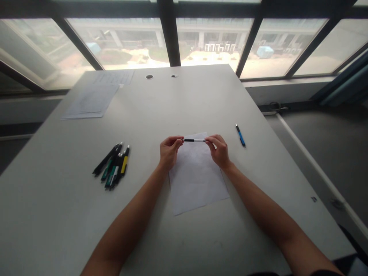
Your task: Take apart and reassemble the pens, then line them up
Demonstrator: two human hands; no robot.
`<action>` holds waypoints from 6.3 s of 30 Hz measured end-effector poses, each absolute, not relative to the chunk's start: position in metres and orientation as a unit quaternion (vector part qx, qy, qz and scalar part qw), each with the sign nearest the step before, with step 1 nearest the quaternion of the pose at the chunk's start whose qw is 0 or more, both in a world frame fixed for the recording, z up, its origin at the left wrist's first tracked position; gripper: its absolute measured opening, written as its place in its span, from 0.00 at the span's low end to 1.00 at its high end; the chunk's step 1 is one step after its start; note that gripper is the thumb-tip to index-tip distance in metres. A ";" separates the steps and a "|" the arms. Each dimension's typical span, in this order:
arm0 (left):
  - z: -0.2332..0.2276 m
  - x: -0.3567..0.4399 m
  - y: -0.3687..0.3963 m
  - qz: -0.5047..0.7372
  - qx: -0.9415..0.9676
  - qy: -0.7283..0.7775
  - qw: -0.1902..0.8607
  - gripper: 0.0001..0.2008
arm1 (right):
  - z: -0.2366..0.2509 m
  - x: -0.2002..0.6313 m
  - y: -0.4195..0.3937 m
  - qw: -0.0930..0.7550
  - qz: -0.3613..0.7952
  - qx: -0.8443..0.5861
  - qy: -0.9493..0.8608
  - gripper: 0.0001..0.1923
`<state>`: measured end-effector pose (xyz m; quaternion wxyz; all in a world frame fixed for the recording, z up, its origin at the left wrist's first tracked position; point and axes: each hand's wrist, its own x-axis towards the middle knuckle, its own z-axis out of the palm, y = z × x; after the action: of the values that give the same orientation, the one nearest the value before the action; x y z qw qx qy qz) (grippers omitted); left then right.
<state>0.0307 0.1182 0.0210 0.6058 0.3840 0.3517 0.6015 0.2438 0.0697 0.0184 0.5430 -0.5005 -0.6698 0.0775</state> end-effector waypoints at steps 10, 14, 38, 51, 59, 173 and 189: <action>0.022 0.034 0.117 0.591 0.380 0.375 0.605 0.14 | 0.020 0.241 0.067 0.548 0.106 -0.500 -0.662 0.10; 0.020 0.033 0.117 0.588 0.376 0.372 0.612 0.14 | 0.020 0.242 0.066 0.538 0.120 -0.498 -0.670 0.11; 0.022 0.030 0.115 0.567 0.367 0.335 0.657 0.14 | 0.018 0.238 0.062 0.510 0.205 -0.493 -0.675 0.15; 0.025 0.032 0.117 0.601 0.328 0.293 0.667 0.14 | 0.014 0.233 0.063 0.534 0.304 -0.480 -0.627 0.15; 0.022 0.026 0.124 0.618 0.250 0.317 0.675 0.08 | 0.009 0.238 0.071 0.594 0.391 -0.434 -0.553 0.13; 0.027 0.022 0.117 0.575 0.563 0.424 0.416 0.19 | 0.015 0.228 0.065 0.588 0.321 -0.530 -0.520 0.15; 0.036 0.027 0.110 0.582 0.567 0.382 0.440 0.18 | 0.015 0.229 0.067 0.598 0.316 -0.537 -0.504 0.17</action>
<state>0.0265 0.1103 0.0355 0.4399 0.5674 0.3821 0.5819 0.2288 0.0674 0.0153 0.5976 -0.5370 -0.5045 0.3163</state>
